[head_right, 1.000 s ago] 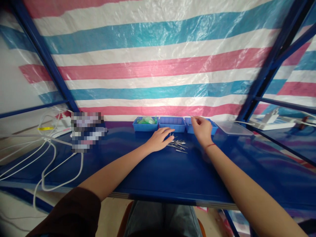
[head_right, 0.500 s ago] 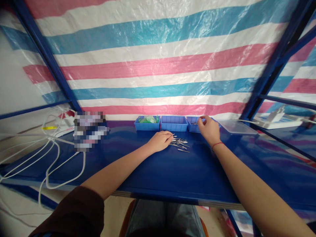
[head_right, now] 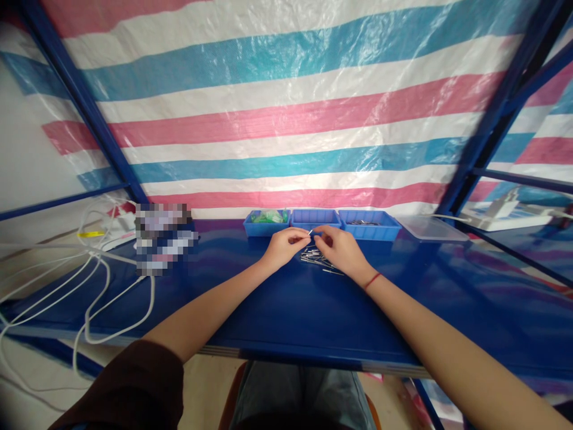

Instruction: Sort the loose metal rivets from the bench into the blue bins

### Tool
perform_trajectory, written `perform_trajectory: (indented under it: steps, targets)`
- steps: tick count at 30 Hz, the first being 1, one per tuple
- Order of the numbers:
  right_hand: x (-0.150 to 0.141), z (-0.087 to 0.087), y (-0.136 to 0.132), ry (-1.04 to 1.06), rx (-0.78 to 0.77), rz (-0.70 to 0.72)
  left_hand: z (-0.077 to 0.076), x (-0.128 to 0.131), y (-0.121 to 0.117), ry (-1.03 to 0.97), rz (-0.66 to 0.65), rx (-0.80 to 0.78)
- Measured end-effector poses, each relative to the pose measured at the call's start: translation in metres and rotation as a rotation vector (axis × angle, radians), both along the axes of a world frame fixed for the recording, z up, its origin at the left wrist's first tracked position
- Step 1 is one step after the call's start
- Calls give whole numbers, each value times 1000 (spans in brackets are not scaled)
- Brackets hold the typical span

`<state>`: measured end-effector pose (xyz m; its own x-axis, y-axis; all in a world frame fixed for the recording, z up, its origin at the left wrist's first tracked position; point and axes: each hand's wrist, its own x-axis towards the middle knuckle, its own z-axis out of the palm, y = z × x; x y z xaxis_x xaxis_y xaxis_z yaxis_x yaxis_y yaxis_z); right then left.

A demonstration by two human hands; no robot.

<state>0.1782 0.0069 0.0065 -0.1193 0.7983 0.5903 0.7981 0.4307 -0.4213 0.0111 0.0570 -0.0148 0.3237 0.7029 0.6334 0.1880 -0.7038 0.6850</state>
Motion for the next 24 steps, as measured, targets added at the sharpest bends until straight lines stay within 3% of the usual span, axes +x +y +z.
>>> perform_trajectory:
  steps: [5,12,18,24]
  targets:
    - [-4,1,-3,36,63,15,-1,3,-4,-39,-57,-94]
    - [3,5,-4,-230,107,111,0,4,-11,-62,-39,-88]
    - [-3,0,-2,60,-53,173,1,3,-11,-174,5,-103]
    - [-4,-2,0,245,-181,256,9,0,-17,-116,25,-18]
